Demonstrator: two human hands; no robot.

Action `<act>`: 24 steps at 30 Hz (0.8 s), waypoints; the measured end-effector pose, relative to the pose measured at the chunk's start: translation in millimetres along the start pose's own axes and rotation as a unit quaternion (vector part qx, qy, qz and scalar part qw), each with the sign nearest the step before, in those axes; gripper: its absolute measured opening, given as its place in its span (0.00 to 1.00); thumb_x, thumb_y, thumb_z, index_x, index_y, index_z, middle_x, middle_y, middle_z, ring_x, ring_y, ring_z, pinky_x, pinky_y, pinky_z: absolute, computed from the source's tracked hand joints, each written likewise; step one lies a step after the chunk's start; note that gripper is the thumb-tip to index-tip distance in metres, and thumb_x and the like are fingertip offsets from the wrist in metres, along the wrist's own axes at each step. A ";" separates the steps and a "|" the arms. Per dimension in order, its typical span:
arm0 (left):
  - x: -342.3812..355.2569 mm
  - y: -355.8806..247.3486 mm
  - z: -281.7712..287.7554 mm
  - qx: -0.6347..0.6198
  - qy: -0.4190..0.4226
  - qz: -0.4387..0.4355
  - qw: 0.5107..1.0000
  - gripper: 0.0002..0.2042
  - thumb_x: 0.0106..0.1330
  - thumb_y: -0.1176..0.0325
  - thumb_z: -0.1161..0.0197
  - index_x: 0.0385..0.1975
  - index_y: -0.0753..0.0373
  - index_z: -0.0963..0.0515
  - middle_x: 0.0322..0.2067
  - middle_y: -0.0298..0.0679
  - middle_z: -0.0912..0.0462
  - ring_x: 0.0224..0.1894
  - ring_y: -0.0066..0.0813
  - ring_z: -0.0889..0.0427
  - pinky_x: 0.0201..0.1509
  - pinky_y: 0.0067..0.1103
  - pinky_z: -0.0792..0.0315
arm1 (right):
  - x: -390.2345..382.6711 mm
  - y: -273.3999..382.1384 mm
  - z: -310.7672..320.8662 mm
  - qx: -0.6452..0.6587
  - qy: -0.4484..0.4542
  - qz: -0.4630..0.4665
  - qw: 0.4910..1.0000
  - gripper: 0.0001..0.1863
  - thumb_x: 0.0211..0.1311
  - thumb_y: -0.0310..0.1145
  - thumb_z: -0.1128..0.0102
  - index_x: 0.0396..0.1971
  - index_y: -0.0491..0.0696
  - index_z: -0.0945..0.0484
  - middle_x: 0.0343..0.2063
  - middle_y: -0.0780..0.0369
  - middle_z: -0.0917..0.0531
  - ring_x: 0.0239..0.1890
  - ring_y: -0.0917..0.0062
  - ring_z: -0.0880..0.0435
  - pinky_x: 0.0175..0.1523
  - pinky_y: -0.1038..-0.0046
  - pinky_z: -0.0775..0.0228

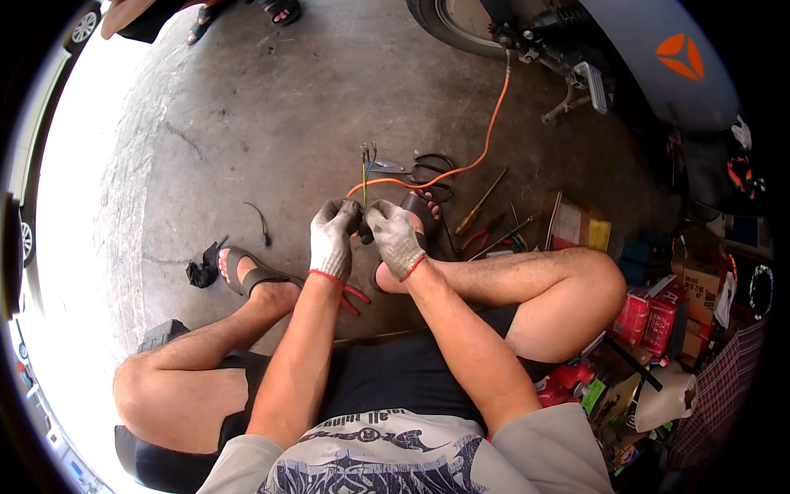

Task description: The person cuts and strips wire casing using shears, removes their work gloves, handles the wires by hand, and picks up an electronic controller module with a wiring harness.

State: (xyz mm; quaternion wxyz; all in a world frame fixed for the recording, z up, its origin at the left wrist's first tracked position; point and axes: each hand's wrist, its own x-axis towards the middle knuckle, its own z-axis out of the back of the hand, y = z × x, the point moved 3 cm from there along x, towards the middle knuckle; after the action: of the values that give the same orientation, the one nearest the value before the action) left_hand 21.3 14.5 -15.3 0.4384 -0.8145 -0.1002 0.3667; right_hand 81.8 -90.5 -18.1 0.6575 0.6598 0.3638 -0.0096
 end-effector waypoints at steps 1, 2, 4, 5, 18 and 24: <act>0.0 1.7 -0.5 -0.040 0.002 0.015 0.999 0.08 0.69 0.68 0.41 0.35 0.68 0.24 0.23 0.40 0.23 0.23 0.27 0.27 0.29 0.23 0.32 | 0.8 -2.3 0.4 0.001 0.002 0.009 1.000 0.12 0.67 0.32 0.49 0.28 0.42 0.21 0.22 0.63 0.18 0.23 0.81 0.22 0.29 0.79 0.32; 0.0 3.4 -1.1 -0.080 0.003 0.030 0.996 0.08 0.69 0.69 0.41 0.35 0.68 0.24 0.23 0.40 0.23 0.22 0.27 0.27 0.27 0.23 0.33 | 1.4 -4.3 1.4 0.002 0.003 0.018 1.000 0.12 0.67 0.32 0.49 0.28 0.42 0.21 0.22 0.64 0.18 0.22 0.81 0.22 0.28 0.79 0.32; 2.0 4.6 -1.3 -0.091 -0.007 0.031 0.995 0.08 0.69 0.69 0.42 0.35 0.69 0.24 0.23 0.40 0.23 0.22 0.27 0.27 0.27 0.23 0.33 | 4.6 -6.6 1.6 -0.007 0.003 0.021 1.000 0.12 0.67 0.32 0.49 0.27 0.42 0.21 0.22 0.64 0.19 0.22 0.81 0.22 0.28 0.79 0.32; 2.9 5.1 -1.0 -0.103 -0.016 0.032 0.994 0.08 0.69 0.70 0.42 0.35 0.69 0.24 0.23 0.40 0.23 0.22 0.27 0.27 0.26 0.23 0.33 | 5.9 -7.6 1.9 -0.017 0.002 0.024 1.000 0.12 0.67 0.32 0.49 0.27 0.42 0.21 0.22 0.64 0.19 0.22 0.81 0.22 0.28 0.79 0.32; 11.0 19.3 5.5 -0.188 -0.034 0.077 0.979 0.08 0.70 0.69 0.44 0.35 0.68 0.25 0.23 0.41 0.24 0.20 0.31 0.26 0.23 0.26 0.34 | -1.2 -2.2 -0.5 -0.010 -0.010 0.040 0.999 0.12 0.67 0.31 0.48 0.27 0.41 0.21 0.22 0.64 0.19 0.23 0.81 0.22 0.29 0.77 0.31; 15.2 25.1 7.5 -0.225 -0.007 0.092 0.970 0.10 0.72 0.66 0.47 0.31 0.66 0.25 0.20 0.41 0.25 0.19 0.33 0.27 0.22 0.27 0.36 | -5.5 5.0 -2.1 -0.016 -0.011 0.044 0.999 0.11 0.67 0.30 0.48 0.28 0.41 0.20 0.22 0.64 0.19 0.25 0.81 0.23 0.32 0.78 0.31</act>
State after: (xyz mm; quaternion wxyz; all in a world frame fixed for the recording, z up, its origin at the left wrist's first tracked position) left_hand 23.1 11.8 -45.4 0.2071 -0.8954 -0.1079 0.3790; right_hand 79.3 -90.6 -10.8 0.6719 0.6643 0.3271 0.0177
